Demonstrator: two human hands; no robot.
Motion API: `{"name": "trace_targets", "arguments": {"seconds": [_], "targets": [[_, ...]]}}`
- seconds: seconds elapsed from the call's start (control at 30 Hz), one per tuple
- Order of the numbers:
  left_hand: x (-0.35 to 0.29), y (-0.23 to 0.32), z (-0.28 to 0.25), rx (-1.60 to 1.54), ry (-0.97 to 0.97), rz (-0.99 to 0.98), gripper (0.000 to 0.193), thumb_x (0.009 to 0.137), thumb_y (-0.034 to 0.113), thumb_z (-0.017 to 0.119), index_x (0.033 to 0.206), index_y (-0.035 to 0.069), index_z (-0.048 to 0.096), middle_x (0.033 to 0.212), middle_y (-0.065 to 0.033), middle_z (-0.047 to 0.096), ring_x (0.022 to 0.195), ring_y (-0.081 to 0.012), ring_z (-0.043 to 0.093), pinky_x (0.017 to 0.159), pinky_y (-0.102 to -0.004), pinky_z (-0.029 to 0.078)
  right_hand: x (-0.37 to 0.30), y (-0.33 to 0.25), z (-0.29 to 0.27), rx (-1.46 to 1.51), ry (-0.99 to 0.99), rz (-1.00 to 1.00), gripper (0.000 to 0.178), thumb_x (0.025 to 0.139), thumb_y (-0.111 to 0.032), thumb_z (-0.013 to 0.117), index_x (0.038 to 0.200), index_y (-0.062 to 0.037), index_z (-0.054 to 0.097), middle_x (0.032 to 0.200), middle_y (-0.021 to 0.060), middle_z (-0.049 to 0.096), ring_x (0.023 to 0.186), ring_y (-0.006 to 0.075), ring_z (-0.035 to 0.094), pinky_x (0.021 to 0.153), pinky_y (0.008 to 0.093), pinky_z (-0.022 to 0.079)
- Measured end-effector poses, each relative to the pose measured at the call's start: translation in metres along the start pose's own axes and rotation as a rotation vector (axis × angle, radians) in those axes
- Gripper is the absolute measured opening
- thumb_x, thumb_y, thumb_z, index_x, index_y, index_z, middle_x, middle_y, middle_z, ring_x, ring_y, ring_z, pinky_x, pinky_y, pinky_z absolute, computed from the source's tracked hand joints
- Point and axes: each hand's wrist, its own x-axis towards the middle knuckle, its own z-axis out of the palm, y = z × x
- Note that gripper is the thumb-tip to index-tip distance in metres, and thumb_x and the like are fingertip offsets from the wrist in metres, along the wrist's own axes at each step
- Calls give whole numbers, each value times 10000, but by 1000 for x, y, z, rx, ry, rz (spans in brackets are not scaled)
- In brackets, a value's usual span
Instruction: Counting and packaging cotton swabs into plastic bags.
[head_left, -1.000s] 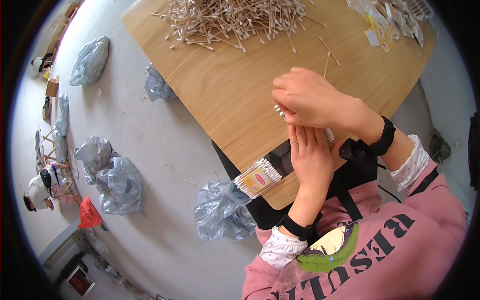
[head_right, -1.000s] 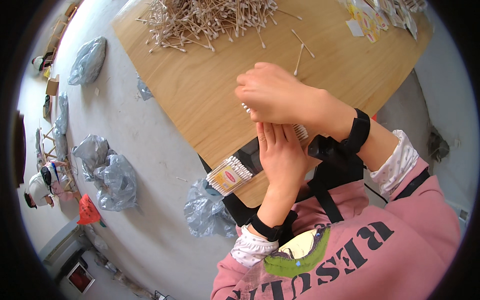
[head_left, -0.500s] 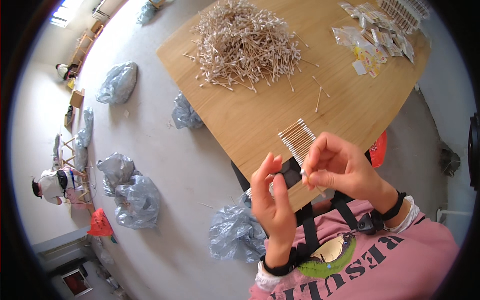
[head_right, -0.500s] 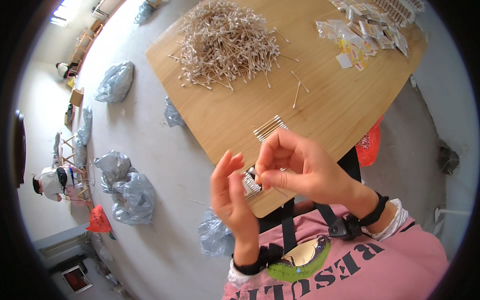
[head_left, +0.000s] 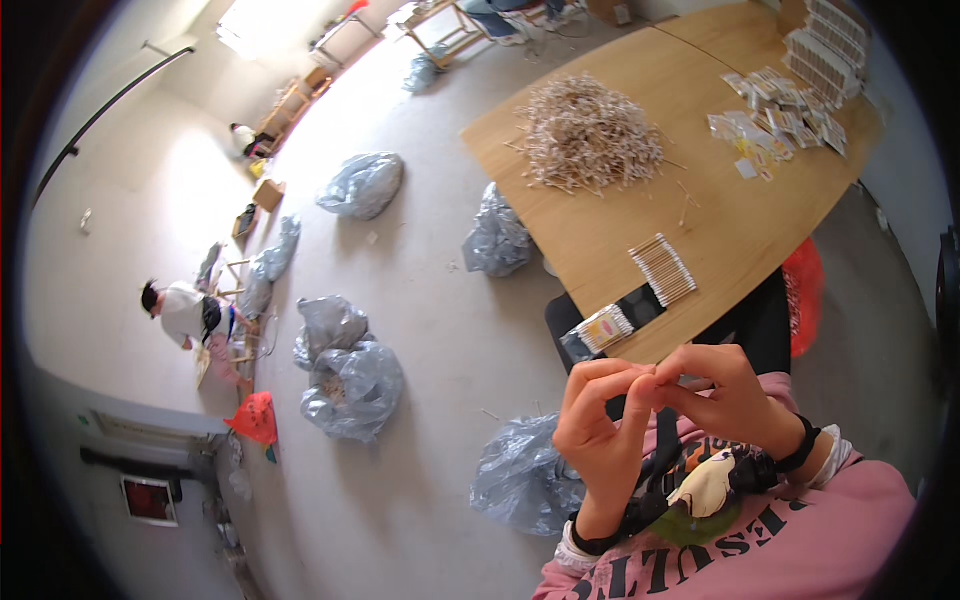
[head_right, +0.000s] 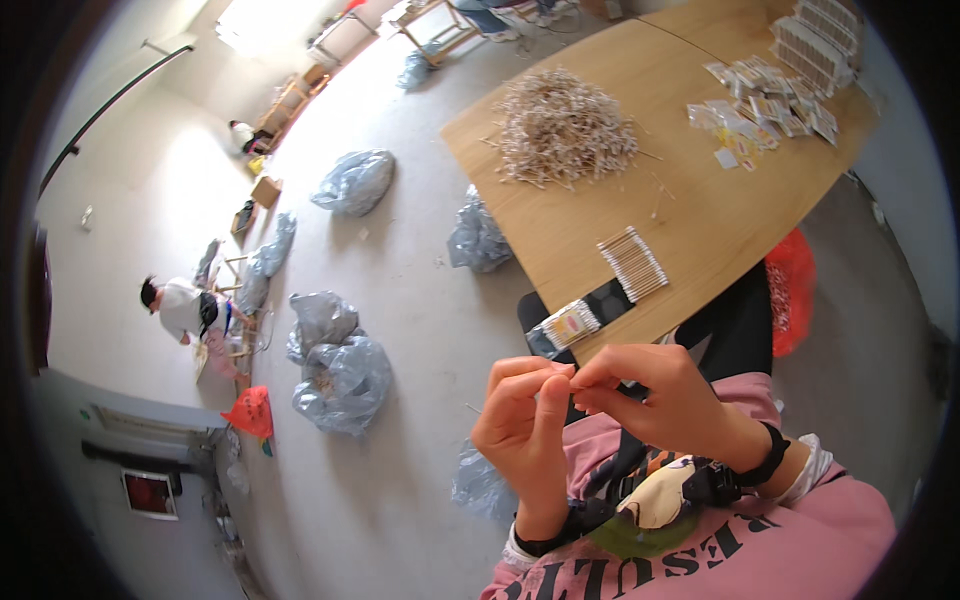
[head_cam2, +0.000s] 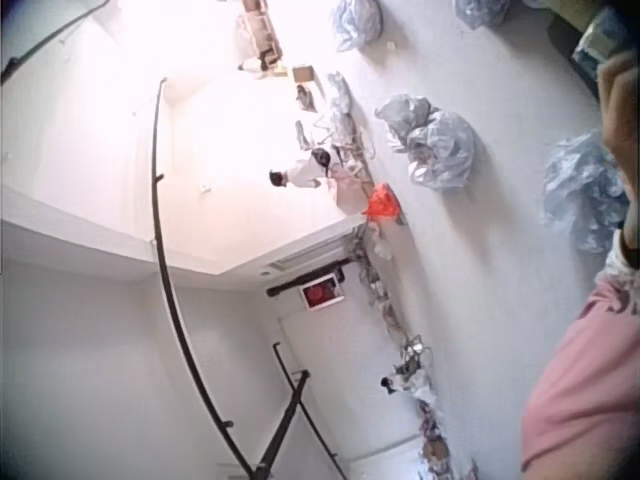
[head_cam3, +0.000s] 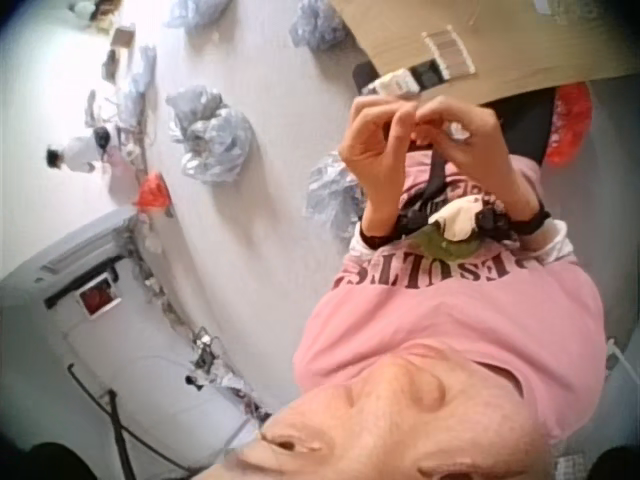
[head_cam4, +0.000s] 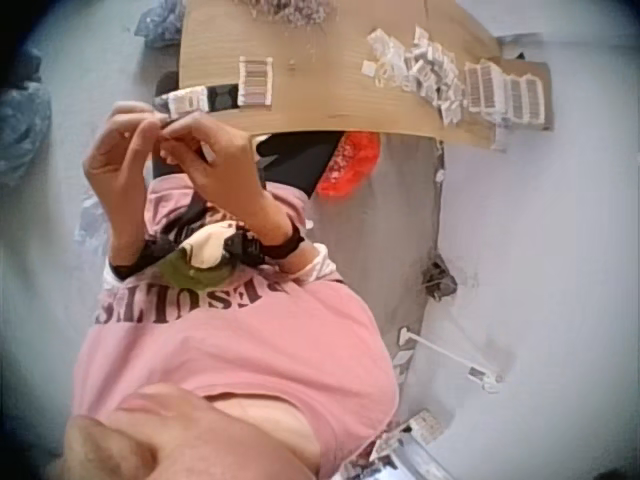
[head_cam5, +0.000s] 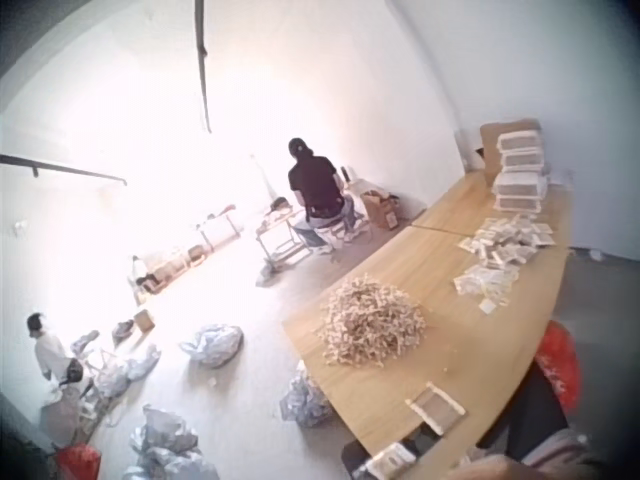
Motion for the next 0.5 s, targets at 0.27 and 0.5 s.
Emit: {"name": "trace_targets", "arguments": {"seconds": [0.27, 0.5], "targets": [[-23, 31, -8, -185, 30, -52, 108, 965, 36, 639, 956, -51, 703, 953, -94, 611, 818, -132, 591, 680, -237, 465, -26, -17, 12, 468, -64, -29, 124, 874, 50, 711, 991, 45, 670, 859, 125, 737, 814, 180, 733, 723, 284, 581], [5, 98, 4, 416, -200, 536, 75, 830, 81, 711, 788, 26, 683, 836, -66, 600, 774, -176, 594, 657, -276, 465, -35, 18, -20, 498, 218, 65, 73, 932, 12, 643, 994, 49, 635, 803, 131, 697, 722, 184, 699, 691, 304, 579]]}}
